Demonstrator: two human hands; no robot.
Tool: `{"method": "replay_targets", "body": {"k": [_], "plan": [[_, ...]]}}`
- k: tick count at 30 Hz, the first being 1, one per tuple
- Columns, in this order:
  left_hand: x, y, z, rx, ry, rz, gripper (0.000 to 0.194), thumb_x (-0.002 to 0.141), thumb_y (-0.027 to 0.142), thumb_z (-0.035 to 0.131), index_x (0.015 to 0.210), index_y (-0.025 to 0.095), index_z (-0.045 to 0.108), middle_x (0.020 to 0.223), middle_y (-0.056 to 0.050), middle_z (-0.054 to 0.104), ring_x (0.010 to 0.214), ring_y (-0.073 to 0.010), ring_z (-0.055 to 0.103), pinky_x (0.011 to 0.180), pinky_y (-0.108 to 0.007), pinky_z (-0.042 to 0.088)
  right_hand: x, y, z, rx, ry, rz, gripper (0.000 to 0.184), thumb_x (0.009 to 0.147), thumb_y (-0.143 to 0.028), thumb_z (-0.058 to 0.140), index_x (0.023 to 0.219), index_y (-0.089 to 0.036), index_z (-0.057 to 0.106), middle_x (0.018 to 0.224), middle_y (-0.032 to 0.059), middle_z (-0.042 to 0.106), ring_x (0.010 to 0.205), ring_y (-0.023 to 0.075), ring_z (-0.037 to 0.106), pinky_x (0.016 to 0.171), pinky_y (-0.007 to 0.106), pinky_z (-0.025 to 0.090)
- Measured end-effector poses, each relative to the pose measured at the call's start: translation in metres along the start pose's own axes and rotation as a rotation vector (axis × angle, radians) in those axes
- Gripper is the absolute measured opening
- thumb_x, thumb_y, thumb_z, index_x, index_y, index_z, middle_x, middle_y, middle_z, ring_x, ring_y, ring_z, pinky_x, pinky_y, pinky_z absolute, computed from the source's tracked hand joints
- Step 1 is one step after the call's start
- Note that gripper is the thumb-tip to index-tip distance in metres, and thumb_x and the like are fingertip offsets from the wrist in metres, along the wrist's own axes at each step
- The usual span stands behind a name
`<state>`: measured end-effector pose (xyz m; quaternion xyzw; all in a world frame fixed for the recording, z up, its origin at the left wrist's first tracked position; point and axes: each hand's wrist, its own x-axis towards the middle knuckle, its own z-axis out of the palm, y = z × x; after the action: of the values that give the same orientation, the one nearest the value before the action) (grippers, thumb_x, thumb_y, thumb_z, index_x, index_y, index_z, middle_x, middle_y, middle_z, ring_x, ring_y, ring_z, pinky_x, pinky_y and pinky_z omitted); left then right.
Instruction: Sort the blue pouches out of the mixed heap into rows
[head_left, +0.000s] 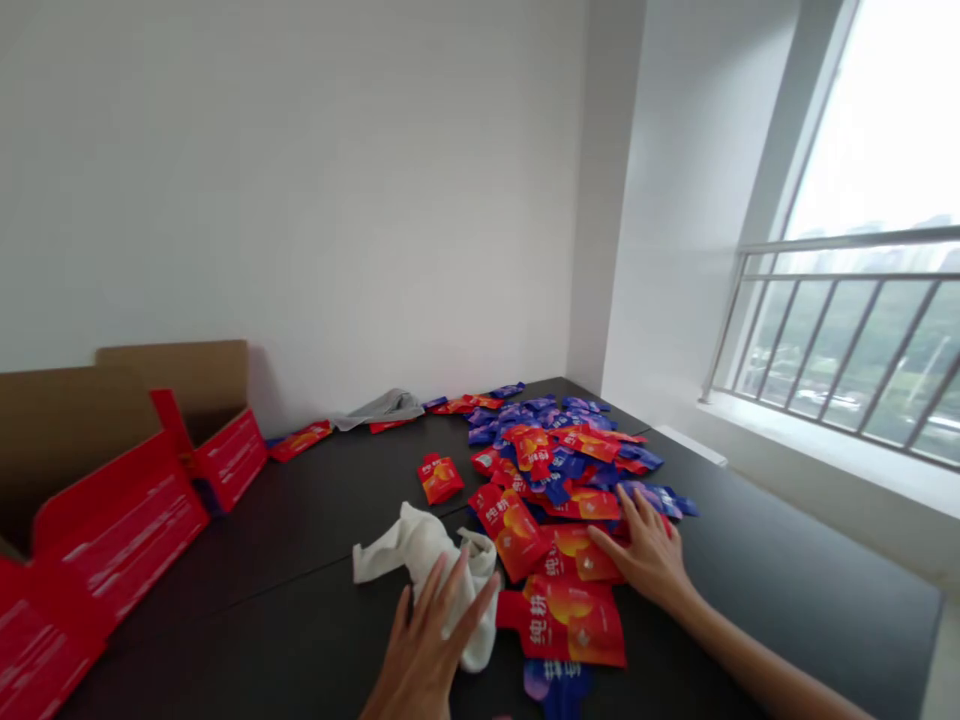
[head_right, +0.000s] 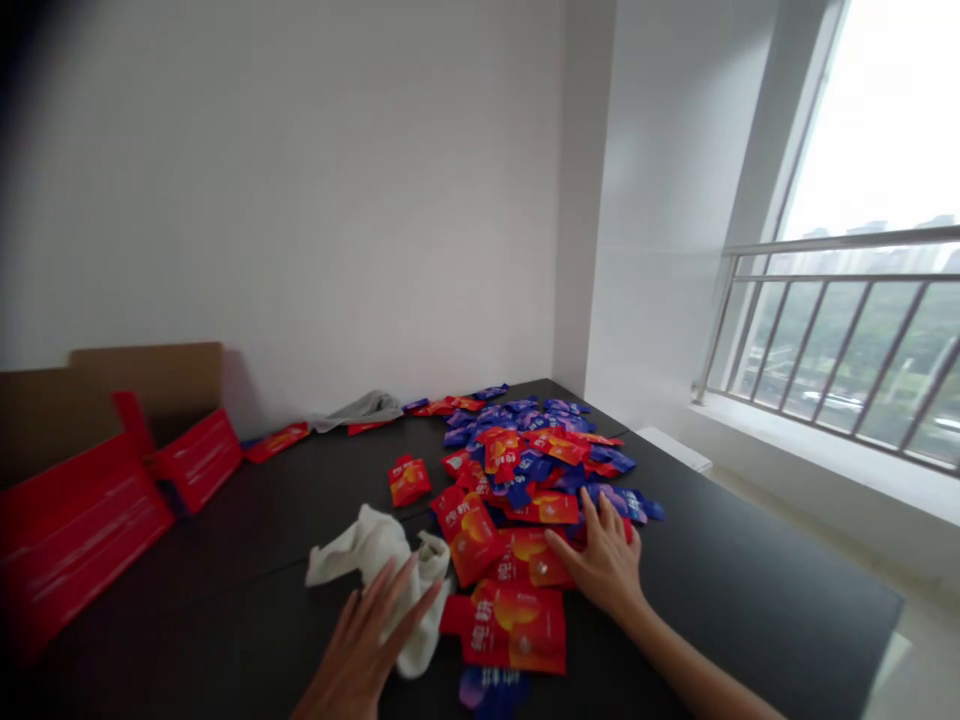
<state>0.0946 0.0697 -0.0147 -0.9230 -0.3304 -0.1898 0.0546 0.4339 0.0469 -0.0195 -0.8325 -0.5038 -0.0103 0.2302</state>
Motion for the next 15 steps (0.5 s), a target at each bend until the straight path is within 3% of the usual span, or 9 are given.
{"method": "replay_targets", "body": {"k": [2, 5, 10, 15], "plan": [[0.029, 0.003, 0.005, -0.004, -0.021, -0.046, 0.095, 0.073, 0.057, 0.068, 0.149, 0.036, 0.014, 0.157, -0.012, 0.019, 0.141, -0.0413, 0.020, 0.102, -0.064, 0.034, 0.006, -0.013, 0.001, -0.002, -0.024, -0.019, 0.089, 0.079, -0.074, 0.042, 0.147, -0.018, 0.029, 0.153, 0.0144, 0.021, 0.139, 0.0322, 0.021, 0.109, 0.056, 0.016], [0.058, -0.009, 0.016, -0.012, -0.004, -0.061, 0.085, 0.077, 0.054, 0.064, 0.148, 0.039, 0.019, 0.154, -0.009, 0.029, 0.139, -0.0379, 0.028, 0.102, -0.061, 0.036, 0.015, -0.026, 0.007, 0.018, -0.035, -0.051, 0.093, 0.077, -0.075, 0.045, 0.146, -0.015, 0.030, 0.152, 0.0164, 0.021, 0.139, 0.0334, 0.020, 0.109, 0.055, 0.017], [0.082, -0.035, 0.037, 0.019, 0.101, -0.084, 0.066, 0.087, 0.051, 0.053, 0.146, 0.040, 0.026, 0.150, -0.006, 0.038, 0.135, -0.0344, 0.036, 0.101, -0.060, 0.038, 0.038, -0.047, 0.019, 0.109, 0.002, -0.070, 0.097, 0.073, -0.072, 0.053, 0.145, -0.013, 0.029, 0.151, 0.0187, 0.022, 0.137, 0.0374, 0.023, 0.105, 0.058, 0.025], [0.106, -0.046, 0.042, 0.065, 0.089, -0.122, 0.058, 0.090, 0.035, 0.048, 0.145, 0.035, 0.031, 0.149, -0.008, 0.039, 0.134, -0.0327, 0.036, 0.102, -0.058, 0.036, 0.066, -0.065, 0.027, 0.211, 0.000, -0.112, 0.090, 0.076, -0.063, 0.059, 0.144, -0.013, 0.030, 0.149, 0.0193, 0.025, 0.136, 0.0395, 0.022, 0.104, 0.054, 0.031]]}}
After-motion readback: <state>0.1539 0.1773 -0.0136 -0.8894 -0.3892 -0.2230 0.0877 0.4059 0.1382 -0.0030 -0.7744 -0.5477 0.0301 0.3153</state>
